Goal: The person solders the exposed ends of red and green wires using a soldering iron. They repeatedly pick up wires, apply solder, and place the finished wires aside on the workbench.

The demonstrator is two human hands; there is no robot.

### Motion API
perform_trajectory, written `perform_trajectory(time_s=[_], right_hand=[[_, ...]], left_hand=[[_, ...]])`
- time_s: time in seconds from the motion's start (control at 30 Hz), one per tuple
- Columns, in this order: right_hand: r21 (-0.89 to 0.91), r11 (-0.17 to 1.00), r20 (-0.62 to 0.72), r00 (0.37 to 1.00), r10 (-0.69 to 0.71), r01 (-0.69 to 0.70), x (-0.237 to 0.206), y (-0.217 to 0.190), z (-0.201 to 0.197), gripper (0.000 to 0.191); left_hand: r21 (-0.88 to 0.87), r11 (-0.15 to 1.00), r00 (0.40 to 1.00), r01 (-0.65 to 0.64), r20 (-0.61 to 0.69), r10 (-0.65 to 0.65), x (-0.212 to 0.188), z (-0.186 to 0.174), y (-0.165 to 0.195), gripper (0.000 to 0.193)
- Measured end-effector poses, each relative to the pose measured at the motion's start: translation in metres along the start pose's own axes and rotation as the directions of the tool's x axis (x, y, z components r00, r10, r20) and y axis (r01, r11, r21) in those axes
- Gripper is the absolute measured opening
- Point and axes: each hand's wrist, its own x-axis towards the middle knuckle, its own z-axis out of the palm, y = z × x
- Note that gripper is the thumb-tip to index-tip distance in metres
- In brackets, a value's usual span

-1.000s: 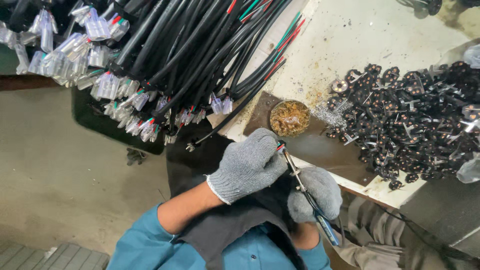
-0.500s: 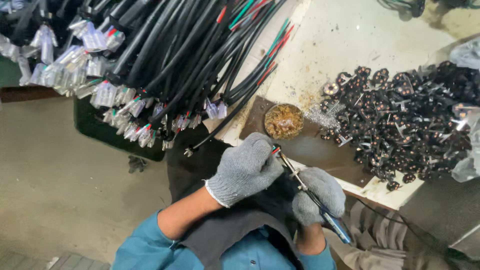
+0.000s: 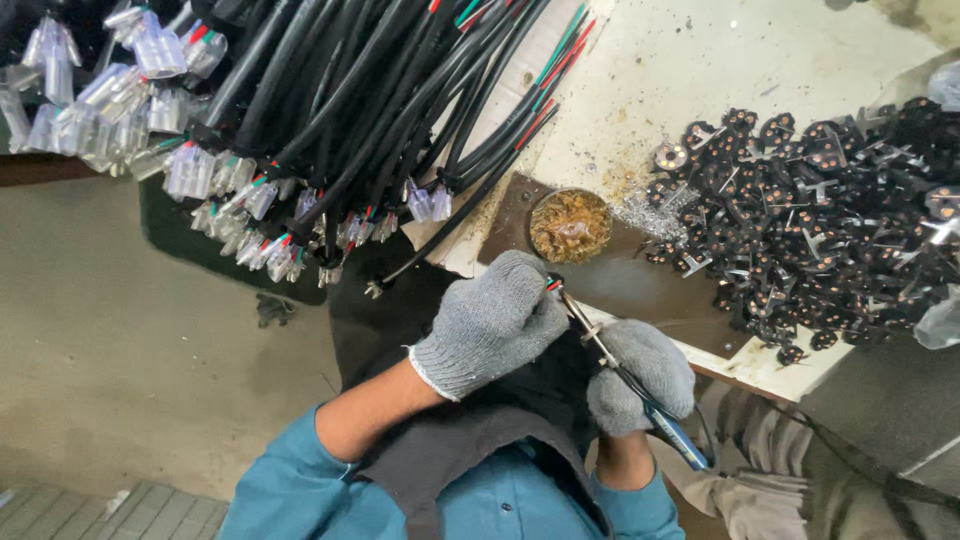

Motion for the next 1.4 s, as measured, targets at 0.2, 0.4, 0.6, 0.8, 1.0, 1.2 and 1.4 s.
perform_trajectory(time_s=[0.2, 0.4, 0.6, 0.8, 1.0, 1.2, 1.4], right_hand=[[0.036, 0.996, -0.070, 0.995, -0.074, 0.077, -0.008, 0.010, 0.002, 0.029], [0.090, 0.993, -0.133, 0.989, -0.060, 0.072, -0.014, 0.015, 0.008, 0.038], [0.074, 0.995, -0.100, 0.993, -0.056, 0.064, -0.012, 0.010, 0.011, 0.038], [-0.147, 0.984, 0.008, 0.994, -0.105, 0.105, -0.011, 0.008, 0.010, 0.029], [0.007, 0.991, -0.036, 0.990, -0.136, 0.137, 0.001, 0.001, 0.007, 0.034], [0.030, 0.986, -0.029, 0.986, -0.164, 0.165, 0.006, -0.001, 0.009, 0.035], [0.155, 0.986, 0.036, 0.998, 0.056, -0.061, 0.008, -0.005, 0.003, 0.032]], left_hand=[[-0.010, 0.999, 0.999, -0.034, 0.022, 0.034, -0.003, 0.002, -0.007, 0.030], [0.027, 0.999, 0.999, -0.031, 0.019, 0.031, -0.006, 0.004, -0.007, 0.029], [0.002, 1.000, 1.000, -0.029, 0.007, 0.029, -0.004, 0.002, -0.006, 0.025], [-0.006, 0.999, 0.999, -0.049, -0.010, 0.049, -0.005, 0.004, -0.007, 0.026], [0.015, 0.999, 0.999, -0.035, -0.018, 0.036, 0.000, 0.002, -0.003, 0.024], [0.022, 0.999, 0.999, -0.049, -0.015, 0.049, -0.002, 0.004, -0.005, 0.024], [0.037, 0.999, 0.999, -0.029, -0.018, 0.029, -0.001, 0.003, -0.004, 0.027]])
